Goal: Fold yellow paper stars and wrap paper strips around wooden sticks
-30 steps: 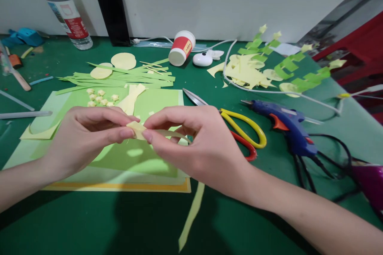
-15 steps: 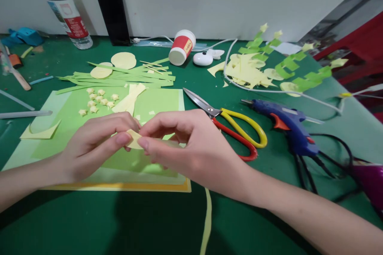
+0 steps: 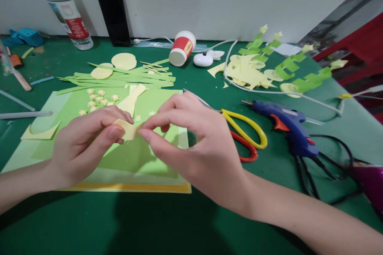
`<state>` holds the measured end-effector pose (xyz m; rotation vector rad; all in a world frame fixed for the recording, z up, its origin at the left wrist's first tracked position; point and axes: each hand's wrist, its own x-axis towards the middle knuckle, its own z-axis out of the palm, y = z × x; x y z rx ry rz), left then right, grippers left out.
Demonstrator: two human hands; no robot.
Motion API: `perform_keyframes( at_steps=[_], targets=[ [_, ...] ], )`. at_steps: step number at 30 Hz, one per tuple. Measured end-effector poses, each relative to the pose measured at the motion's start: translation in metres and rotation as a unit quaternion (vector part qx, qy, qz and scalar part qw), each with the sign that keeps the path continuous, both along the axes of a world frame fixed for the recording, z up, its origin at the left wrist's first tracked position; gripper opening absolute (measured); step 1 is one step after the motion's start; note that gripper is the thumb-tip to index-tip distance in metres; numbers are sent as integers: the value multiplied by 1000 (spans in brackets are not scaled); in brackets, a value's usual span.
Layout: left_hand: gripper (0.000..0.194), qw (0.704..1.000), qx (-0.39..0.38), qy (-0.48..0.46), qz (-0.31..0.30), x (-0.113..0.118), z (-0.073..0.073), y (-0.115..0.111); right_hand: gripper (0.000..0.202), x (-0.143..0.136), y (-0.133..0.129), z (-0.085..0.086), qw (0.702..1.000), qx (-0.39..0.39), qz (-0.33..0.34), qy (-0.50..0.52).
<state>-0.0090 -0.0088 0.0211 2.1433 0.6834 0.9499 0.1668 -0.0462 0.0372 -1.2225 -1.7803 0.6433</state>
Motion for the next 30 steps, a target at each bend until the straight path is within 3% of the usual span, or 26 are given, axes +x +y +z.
perform_keyframes(
  at_steps=[8,12,15,18,22,27,30],
  targets=[
    [22,997,71,12,-12,6,-1,-1,6,-5,-3,-7,997,31,37,52],
    [21,990,142,19,-2,6,-2,2,7,-6,-3,-8,995,-9,44,86],
    [24,988,154,25,1,6,-1,5,8,-6,-3,-10,992,-41,34,112],
    [30,992,116,34,-18,6,-1,6,9,-5,-5,-12,986,-51,26,155],
    [16,1000,4,-5,2,6,-2,3,11,-2,-5,-13,980,-67,22,184],
    [10,993,-71,-83,38,4,1,-3,13,-1,-2,-13,981,-86,25,171],
    [16,986,-126,-101,44,4,3,-5,12,-2,1,-14,988,-62,38,137]
  ],
)
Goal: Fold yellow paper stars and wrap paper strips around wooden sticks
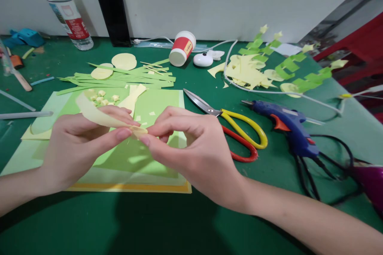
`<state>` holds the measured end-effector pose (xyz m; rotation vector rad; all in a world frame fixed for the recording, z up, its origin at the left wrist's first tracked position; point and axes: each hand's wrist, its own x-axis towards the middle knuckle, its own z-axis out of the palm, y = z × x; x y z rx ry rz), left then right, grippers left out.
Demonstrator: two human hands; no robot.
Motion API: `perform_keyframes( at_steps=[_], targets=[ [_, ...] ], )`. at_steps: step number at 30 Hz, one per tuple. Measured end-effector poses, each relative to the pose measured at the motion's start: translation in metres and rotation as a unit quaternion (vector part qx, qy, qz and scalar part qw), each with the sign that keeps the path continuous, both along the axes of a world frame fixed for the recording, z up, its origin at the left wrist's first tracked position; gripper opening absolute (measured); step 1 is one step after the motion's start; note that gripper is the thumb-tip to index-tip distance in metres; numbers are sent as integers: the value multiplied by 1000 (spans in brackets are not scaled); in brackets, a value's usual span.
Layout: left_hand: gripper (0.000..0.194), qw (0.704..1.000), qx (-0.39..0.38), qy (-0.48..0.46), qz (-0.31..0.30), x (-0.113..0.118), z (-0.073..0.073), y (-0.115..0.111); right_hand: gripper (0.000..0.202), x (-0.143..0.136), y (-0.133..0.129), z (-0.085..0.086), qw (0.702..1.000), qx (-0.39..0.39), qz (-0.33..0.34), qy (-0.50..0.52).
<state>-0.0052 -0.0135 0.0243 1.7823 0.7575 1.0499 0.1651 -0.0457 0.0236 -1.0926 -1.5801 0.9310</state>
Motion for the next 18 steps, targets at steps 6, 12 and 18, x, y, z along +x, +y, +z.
perform_keyframes(
  at_steps=[6,12,18],
  targets=[
    [14,993,-102,-61,0,1,3,-2,16,2,4,-1,949,263,-57,-166],
    [10,978,-189,-81,-25,1,3,-2,13,11,6,6,884,386,-14,-264],
    [9,968,-232,-81,-47,-1,3,-2,16,12,6,10,882,391,-9,-264]
  ],
)
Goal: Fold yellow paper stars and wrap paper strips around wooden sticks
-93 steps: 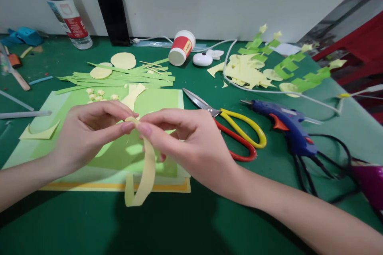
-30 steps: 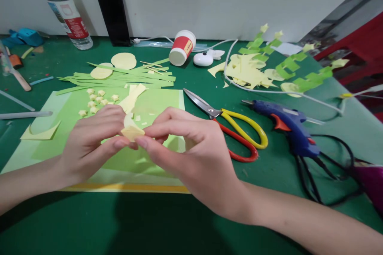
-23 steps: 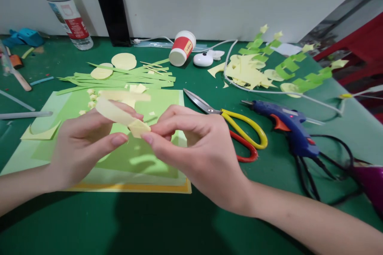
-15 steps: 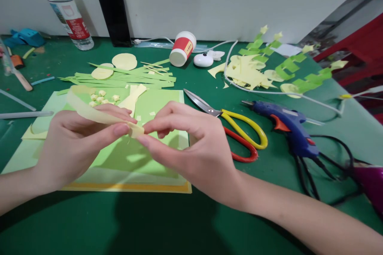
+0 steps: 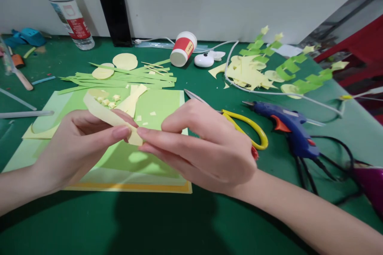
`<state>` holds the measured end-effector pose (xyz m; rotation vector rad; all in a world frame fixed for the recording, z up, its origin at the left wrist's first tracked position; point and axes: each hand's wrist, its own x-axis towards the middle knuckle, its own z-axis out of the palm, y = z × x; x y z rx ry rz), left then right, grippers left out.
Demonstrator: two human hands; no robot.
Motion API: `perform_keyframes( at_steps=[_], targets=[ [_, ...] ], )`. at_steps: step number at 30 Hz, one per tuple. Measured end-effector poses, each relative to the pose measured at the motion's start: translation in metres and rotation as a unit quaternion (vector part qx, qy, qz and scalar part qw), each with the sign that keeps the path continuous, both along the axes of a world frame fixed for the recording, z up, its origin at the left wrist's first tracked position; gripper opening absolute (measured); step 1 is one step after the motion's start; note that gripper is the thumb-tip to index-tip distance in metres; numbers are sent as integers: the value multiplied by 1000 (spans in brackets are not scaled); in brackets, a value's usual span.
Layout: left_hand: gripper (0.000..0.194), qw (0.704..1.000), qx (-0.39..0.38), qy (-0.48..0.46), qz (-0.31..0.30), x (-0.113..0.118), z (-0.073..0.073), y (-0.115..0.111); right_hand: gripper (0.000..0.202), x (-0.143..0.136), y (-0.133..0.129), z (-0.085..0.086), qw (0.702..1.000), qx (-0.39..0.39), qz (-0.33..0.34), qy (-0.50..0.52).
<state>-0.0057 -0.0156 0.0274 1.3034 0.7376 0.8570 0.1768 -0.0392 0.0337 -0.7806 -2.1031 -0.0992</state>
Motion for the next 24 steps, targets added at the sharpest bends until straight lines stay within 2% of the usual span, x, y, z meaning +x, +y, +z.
perform_keyframes(
  at_steps=[3,5,8,10,13,15,17,19,22,24],
  targets=[
    [8,1000,4,3,10,-1,0,0,18,-2,1,-5,999,-16,-6,33],
    [9,1000,14,4,18,0,0,1,19,-3,2,-9,991,-101,-4,93],
    [12,999,45,0,11,1,0,1,11,-6,3,-13,957,-243,37,156],
    [15,998,67,2,3,2,-1,1,6,-8,1,-12,947,-277,50,158],
    [14,996,82,26,8,3,-1,1,12,-9,-1,-9,931,-321,42,166],
    [12,995,83,50,12,3,-1,4,12,-8,-1,-8,900,-392,38,186],
    [11,995,77,70,9,3,-3,7,11,-7,2,-9,856,-470,37,210],
    [10,995,59,80,8,4,-6,12,9,-5,6,-12,821,-521,43,229],
    [6,995,29,96,23,3,-16,16,10,-4,11,-18,801,-539,49,257],
    [14,994,19,101,38,3,-21,17,12,-5,12,-22,797,-534,51,277]
  ],
)
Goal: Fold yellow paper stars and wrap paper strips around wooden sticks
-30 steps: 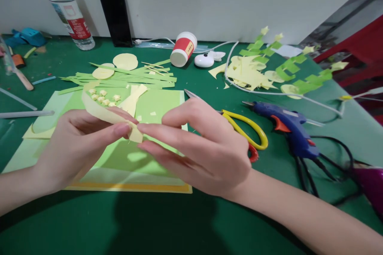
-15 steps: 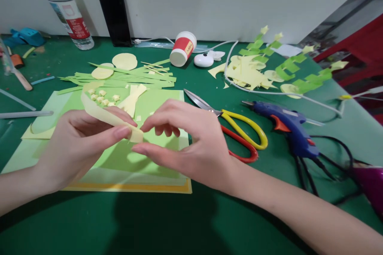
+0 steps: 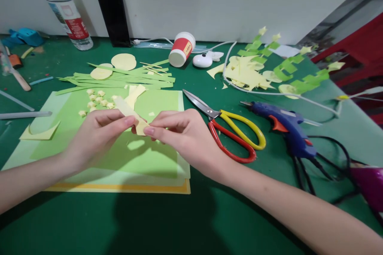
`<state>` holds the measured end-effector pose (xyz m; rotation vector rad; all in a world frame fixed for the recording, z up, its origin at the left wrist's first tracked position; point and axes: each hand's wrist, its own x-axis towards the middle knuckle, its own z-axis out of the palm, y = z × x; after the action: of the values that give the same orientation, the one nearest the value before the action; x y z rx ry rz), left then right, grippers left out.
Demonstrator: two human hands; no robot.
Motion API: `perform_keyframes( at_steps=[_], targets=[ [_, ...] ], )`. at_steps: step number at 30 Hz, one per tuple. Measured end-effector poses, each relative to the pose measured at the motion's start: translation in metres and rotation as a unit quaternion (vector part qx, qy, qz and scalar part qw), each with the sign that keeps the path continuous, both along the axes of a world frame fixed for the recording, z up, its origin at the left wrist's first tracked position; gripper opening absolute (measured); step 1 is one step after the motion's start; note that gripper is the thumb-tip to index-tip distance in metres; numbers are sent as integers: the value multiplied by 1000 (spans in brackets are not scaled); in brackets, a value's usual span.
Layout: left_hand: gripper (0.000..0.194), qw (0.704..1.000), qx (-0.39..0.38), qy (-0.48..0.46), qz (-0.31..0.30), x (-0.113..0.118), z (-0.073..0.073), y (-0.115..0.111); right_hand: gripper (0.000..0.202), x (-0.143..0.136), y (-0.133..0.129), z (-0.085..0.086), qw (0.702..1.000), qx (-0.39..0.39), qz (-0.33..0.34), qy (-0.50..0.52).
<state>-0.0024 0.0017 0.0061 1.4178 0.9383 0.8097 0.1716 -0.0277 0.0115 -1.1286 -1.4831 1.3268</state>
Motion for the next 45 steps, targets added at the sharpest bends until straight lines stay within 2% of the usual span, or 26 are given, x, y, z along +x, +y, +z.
perform_keyframes(
  at_steps=[2,6,10,14,20,25,30,35,41,43,45],
  targets=[
    [17,1000,-4,2,4,0,-4,0,12,-2,-2,-5,1000,-5,-21,17],
    [8,999,-40,8,-12,4,-9,-2,17,-6,-7,-18,997,-53,-44,29],
    [11,996,-51,56,-48,8,-13,-5,13,-3,-12,-27,994,-104,2,13],
    [16,991,2,106,-83,10,-17,-6,20,3,-13,-29,992,-123,31,3],
    [7,997,-12,59,-42,11,-23,-8,25,7,-13,-35,992,-120,8,33],
    [6,998,-13,48,-47,12,-23,-9,26,9,-14,-38,983,-163,12,86],
    [10,996,43,37,-68,10,-24,-8,23,10,-13,-36,960,-234,25,152],
    [23,991,104,6,-83,10,-26,-8,23,10,-11,-31,914,-332,75,220],
    [26,987,135,-7,-88,11,-25,-9,23,9,-16,-31,878,-371,144,267],
    [27,989,126,-9,-79,11,-25,-10,22,8,-17,-32,882,-356,158,263],
    [26,992,107,-7,-66,10,-25,-10,21,7,-17,-32,913,-314,142,220]
  ],
)
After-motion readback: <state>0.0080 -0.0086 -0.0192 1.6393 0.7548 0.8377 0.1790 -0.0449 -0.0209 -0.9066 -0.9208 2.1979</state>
